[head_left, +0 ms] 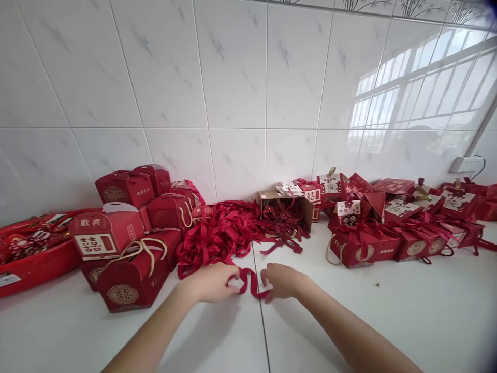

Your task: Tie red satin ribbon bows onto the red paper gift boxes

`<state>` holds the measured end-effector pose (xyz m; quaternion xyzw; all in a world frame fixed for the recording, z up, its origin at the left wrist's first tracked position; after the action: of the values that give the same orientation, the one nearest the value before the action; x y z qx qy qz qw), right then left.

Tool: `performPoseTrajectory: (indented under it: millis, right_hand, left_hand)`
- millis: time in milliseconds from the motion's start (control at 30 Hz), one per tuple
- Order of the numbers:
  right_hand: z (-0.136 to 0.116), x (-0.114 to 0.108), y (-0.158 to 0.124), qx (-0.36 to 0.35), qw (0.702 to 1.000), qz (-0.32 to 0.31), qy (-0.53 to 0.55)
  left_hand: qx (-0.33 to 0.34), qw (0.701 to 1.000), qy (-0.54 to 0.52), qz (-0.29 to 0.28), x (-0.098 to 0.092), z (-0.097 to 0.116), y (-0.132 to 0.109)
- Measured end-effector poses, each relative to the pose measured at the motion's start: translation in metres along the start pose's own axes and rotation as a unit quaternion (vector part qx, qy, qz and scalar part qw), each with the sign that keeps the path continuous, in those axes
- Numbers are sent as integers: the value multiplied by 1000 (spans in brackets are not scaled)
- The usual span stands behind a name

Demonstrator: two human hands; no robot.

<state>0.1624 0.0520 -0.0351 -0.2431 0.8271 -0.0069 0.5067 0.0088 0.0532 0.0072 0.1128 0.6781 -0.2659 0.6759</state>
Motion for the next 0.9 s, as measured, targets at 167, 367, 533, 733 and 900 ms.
performPoseTrajectory:
  millis: [167,367,533,733,900]
  right_hand:
    - [-6,1,-10,-32,998,-53,-14]
    - [-7,-39,-56,-99,973,-106,177]
    - [-35,-80,-88,-260,871,-39,415]
    - [-29,-85,-81,-237,919,89,303]
    - [-6,-38,-33,-88,983,72,141]
  left_hand:
    - [166,977,-51,120,24,55,18]
    - [196,957,-101,190,63,61,39]
    - [195,952,-125,199,71,58,39]
    - [97,934,-227,258,62,44,34]
    - [-4,896,-301,327,45,28,29]
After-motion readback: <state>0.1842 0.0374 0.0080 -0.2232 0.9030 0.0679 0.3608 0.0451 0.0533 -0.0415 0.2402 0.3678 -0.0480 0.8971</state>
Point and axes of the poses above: each hand's wrist, its own y-axis towards the middle knuckle, its own x-axis out of the palm, z = x × y, the point moved 6 cm from there along y, towards the middle knuckle, and after that the axes turned 11 degrees about y, right-handed, at the moved point
